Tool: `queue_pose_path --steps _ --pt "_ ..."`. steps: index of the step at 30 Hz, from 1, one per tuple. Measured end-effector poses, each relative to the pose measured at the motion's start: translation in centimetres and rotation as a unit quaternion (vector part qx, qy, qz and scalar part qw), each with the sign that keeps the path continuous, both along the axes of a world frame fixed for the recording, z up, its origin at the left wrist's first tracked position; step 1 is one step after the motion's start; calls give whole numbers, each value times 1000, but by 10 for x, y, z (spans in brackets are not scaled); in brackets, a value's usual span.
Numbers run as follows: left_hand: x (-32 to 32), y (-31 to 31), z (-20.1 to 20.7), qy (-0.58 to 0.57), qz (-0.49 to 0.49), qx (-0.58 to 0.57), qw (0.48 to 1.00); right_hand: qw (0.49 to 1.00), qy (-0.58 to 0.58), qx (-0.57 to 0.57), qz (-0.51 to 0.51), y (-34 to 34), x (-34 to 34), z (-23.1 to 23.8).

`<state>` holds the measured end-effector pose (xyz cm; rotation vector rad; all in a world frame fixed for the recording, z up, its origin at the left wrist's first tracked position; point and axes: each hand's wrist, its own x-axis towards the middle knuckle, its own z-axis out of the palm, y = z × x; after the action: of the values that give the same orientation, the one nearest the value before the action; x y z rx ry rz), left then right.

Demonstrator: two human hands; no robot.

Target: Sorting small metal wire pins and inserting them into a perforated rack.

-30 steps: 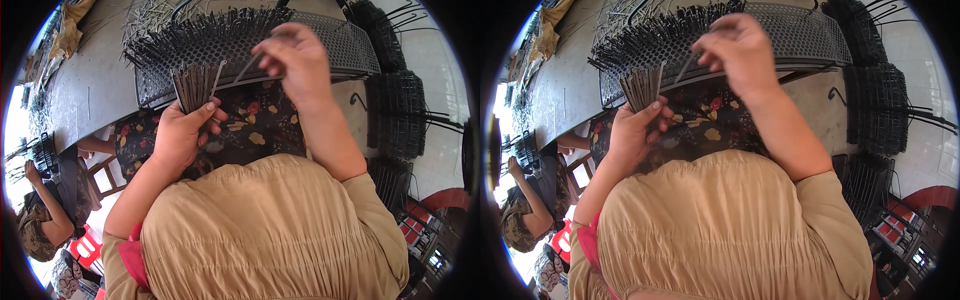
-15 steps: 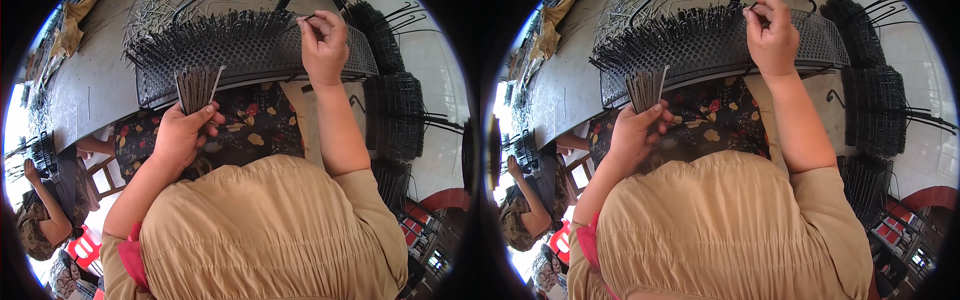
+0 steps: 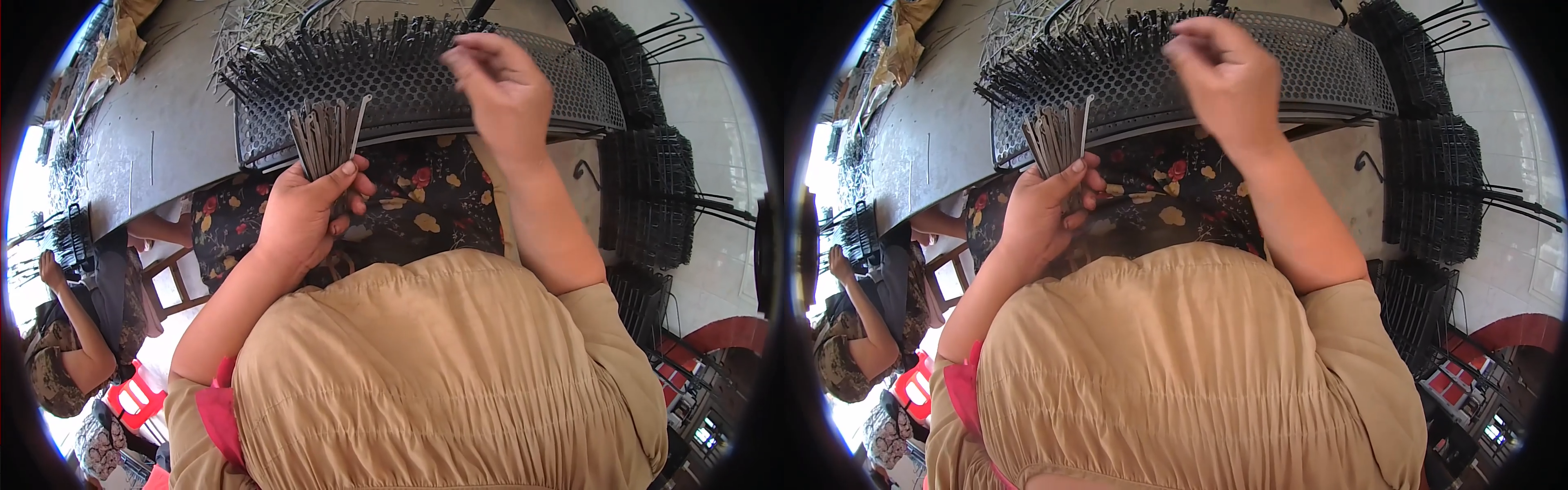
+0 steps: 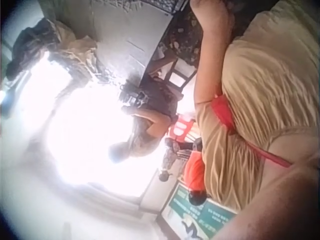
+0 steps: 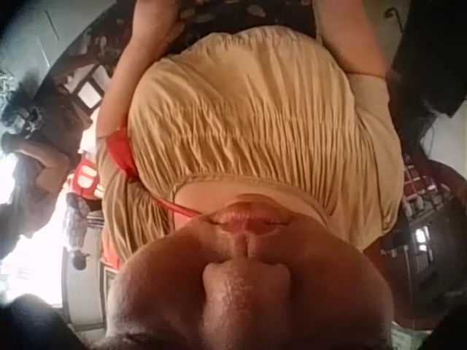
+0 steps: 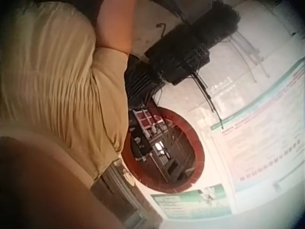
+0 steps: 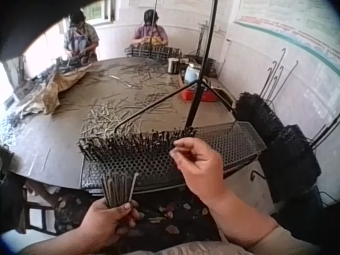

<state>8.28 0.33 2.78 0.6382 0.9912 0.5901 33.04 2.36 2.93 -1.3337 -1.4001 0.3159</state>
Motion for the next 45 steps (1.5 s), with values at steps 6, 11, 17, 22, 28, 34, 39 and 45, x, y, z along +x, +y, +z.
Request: queue_pose_path --steps 6,11,17,22,28,34,39,45 --pt "-17 3 2 -70 -5 4 998 921 211 -192 266 0 -59 11" --pt "-40 2 9 -151 -37 -62 986 898 229 -129 352 20 -80 13" --pt "-74 4 3 -173 9 -59 983 865 192 -229 404 37 -104 38" --pt "-88 4 7 -199 16 -65 978 844 154 -215 467 50 -126 29" --pt "-109 12 -4 -88 40 -54 994 892 238 -172 344 70 -139 28" --pt "-104 10 -13 21 84 -32 996 984 -38 80 156 76 -168 26" --pt "-107 10 -13 13 88 -17 996 969 -123 152 148 89 -174 17" --pt "-110 11 -16 20 102 -9 994 883 -371 264 112 89 -175 8"
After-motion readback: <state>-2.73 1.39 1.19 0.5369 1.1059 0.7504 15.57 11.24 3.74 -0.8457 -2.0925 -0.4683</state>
